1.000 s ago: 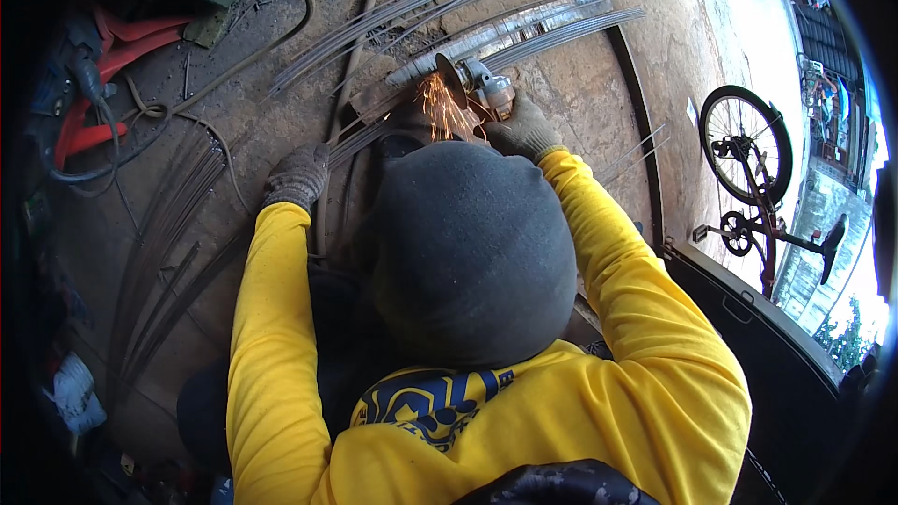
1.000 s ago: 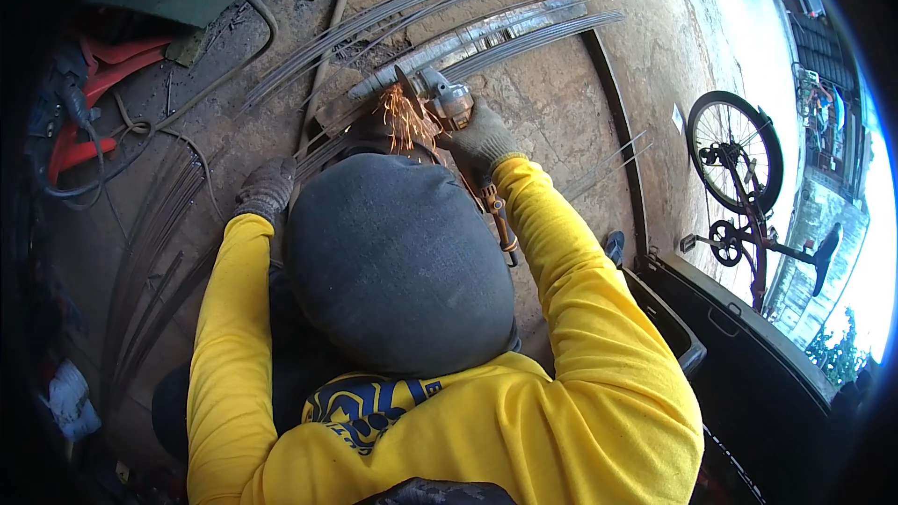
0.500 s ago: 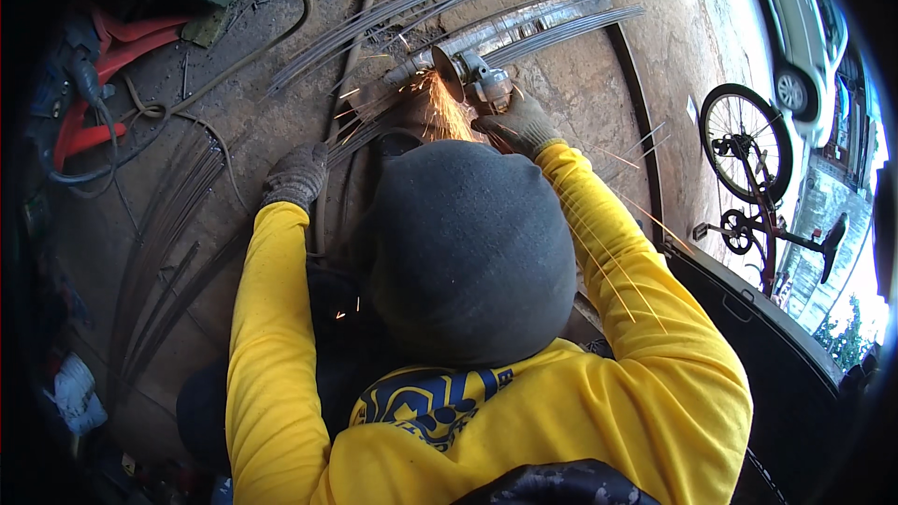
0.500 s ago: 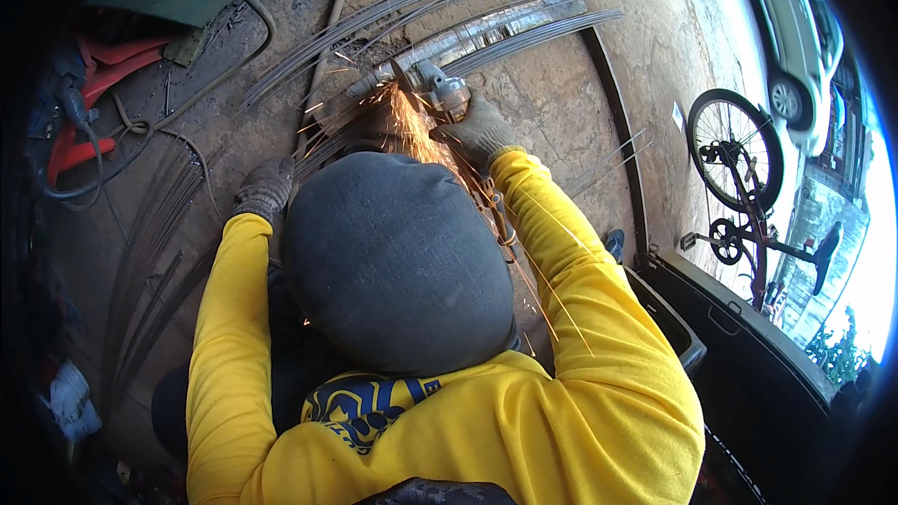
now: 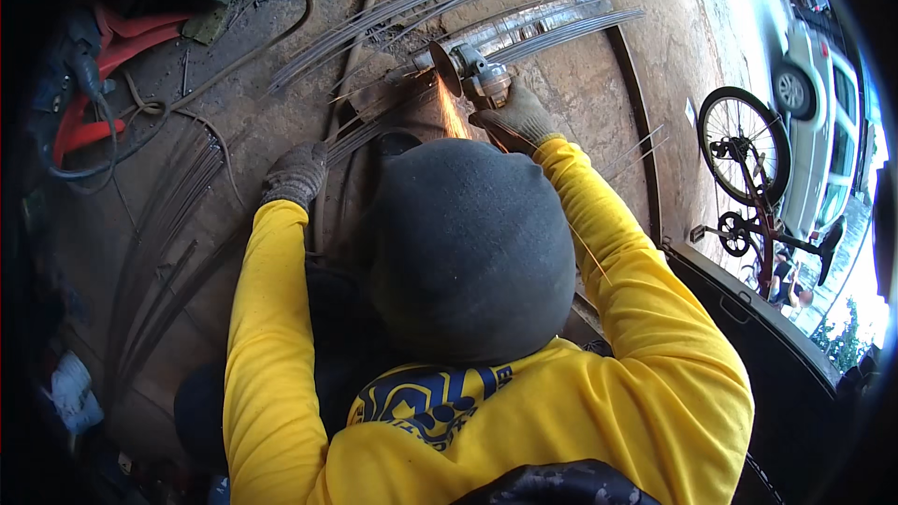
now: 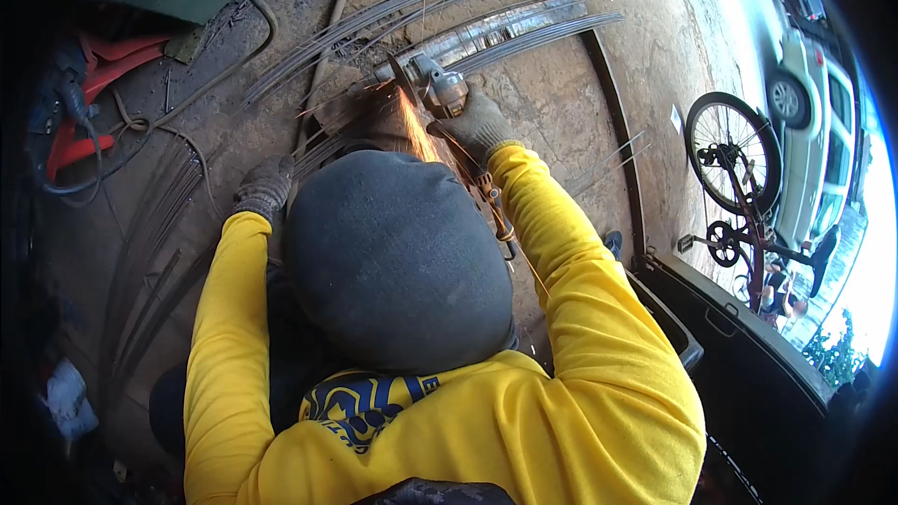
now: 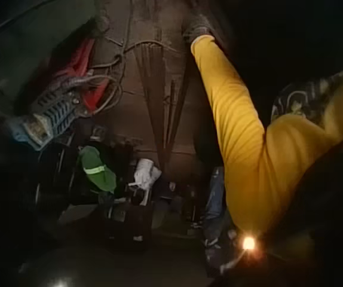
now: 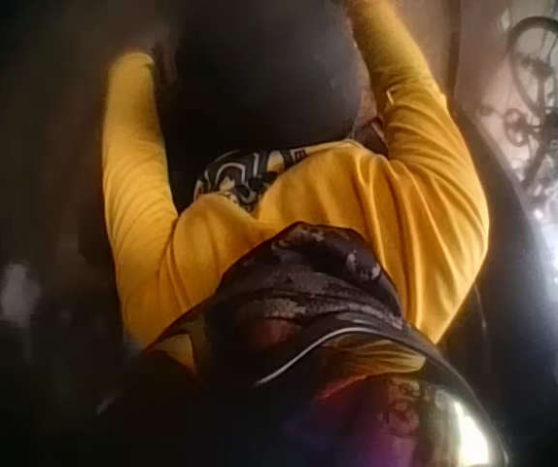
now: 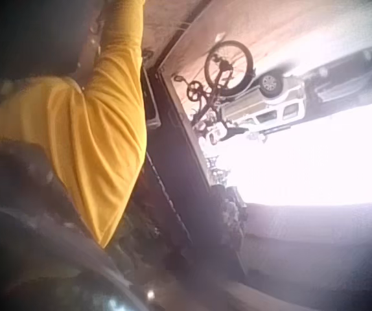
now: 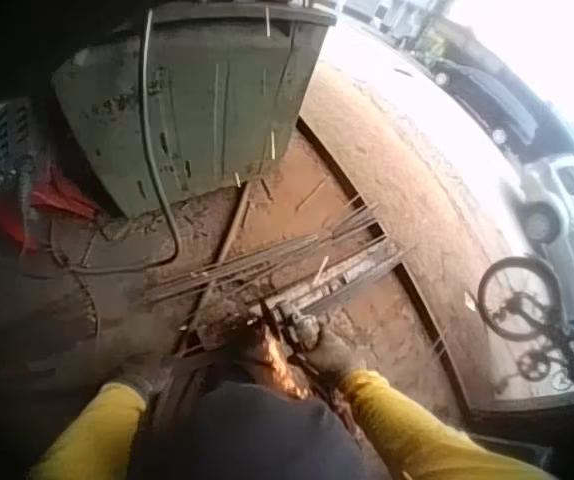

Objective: The person uses an angle grinder to cut several metal rods on a fabrication floor.

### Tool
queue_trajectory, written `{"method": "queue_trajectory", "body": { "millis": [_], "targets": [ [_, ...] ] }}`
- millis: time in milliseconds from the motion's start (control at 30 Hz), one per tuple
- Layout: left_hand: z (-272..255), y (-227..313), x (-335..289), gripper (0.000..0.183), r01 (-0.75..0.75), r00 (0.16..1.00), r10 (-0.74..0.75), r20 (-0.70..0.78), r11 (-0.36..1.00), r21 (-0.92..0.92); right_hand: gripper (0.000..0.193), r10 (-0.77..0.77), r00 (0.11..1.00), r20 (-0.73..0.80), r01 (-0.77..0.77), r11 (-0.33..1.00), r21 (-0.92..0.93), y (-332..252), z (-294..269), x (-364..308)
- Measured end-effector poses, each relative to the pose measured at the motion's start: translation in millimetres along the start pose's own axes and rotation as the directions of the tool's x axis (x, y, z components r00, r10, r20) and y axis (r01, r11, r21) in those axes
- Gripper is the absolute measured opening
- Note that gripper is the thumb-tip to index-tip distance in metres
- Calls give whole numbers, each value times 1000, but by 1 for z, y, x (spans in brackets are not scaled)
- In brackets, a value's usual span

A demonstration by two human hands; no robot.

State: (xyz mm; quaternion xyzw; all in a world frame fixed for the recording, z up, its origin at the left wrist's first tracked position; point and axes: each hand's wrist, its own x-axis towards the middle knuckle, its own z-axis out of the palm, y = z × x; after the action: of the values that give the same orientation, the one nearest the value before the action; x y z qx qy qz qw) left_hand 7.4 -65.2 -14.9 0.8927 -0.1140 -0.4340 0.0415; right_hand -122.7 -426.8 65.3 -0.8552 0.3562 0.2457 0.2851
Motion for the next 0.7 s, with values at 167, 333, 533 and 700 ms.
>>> {"method": "queue_trajectory", "body": {
  "millis": [167, 333, 533, 700],
  "targets": [
    [-1, 0, 3, 60, 0, 1000, 0, 28, 1000, 9, 104, 7, 998, 61, -9, 999, 37, 10, 1, 1],
    [0, 1, -3, 60, -9, 1000, 9, -15, 1000, -2, 105, 13, 997, 70, -20, 996, 89, 7, -3, -13],
    [1, 0, 1, 60, 13, 1000, -14, 10, 999, 37, 100, -4, 1000, 9, 4, 999, 36, 0, -2, -8],
    [1, 2, 2, 59, 3, 1000, -4, 8, 1000, 14, 96, 15, 999, 33, -17, 999, 49, 4, -1, 2]
  ]
}}
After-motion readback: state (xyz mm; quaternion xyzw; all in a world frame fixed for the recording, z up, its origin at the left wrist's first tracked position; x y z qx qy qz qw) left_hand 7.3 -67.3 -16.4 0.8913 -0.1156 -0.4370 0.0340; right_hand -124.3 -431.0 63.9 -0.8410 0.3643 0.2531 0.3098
